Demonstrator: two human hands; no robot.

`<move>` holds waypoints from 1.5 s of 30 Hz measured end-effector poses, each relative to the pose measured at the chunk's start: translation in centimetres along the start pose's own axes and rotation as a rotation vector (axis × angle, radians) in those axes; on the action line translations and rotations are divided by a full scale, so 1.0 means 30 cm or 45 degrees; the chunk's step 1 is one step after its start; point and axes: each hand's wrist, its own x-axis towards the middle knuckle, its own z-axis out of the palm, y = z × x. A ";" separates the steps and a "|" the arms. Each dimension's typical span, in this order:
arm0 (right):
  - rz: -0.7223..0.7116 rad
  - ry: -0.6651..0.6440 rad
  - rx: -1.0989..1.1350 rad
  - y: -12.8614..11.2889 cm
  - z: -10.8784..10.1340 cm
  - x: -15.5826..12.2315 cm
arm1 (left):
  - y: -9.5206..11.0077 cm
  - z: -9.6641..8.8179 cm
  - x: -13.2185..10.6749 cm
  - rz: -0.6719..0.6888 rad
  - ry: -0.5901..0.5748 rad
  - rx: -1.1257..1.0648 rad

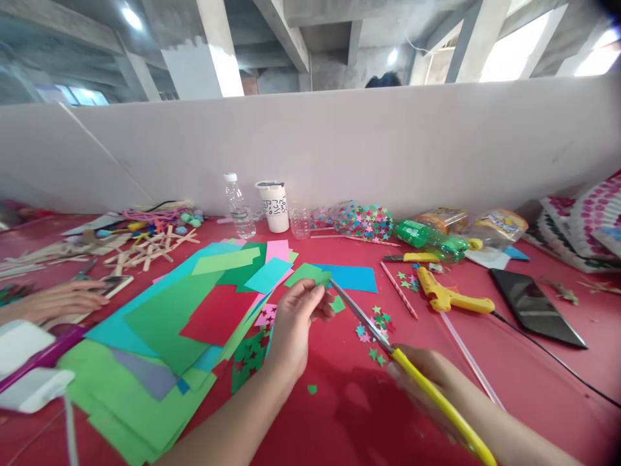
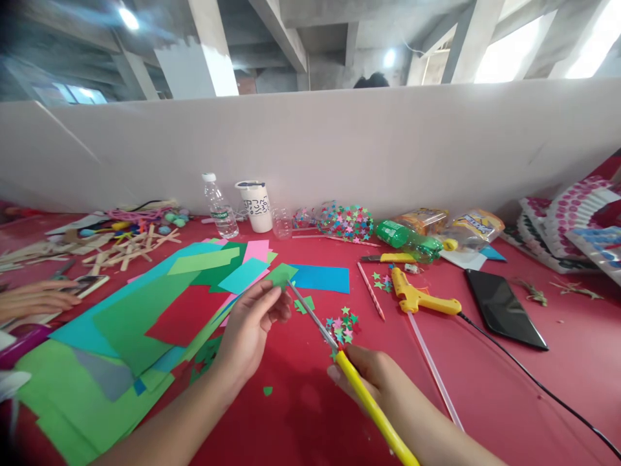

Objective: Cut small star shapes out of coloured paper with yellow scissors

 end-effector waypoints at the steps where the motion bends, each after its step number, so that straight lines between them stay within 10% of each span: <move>1: -0.003 -0.004 -0.002 0.001 -0.001 0.001 | -0.001 0.000 -0.001 0.013 -0.003 0.021; 45: 0.003 -0.042 0.038 -0.029 -0.017 -0.027 | 0.011 0.000 -0.009 -0.079 -0.097 -0.114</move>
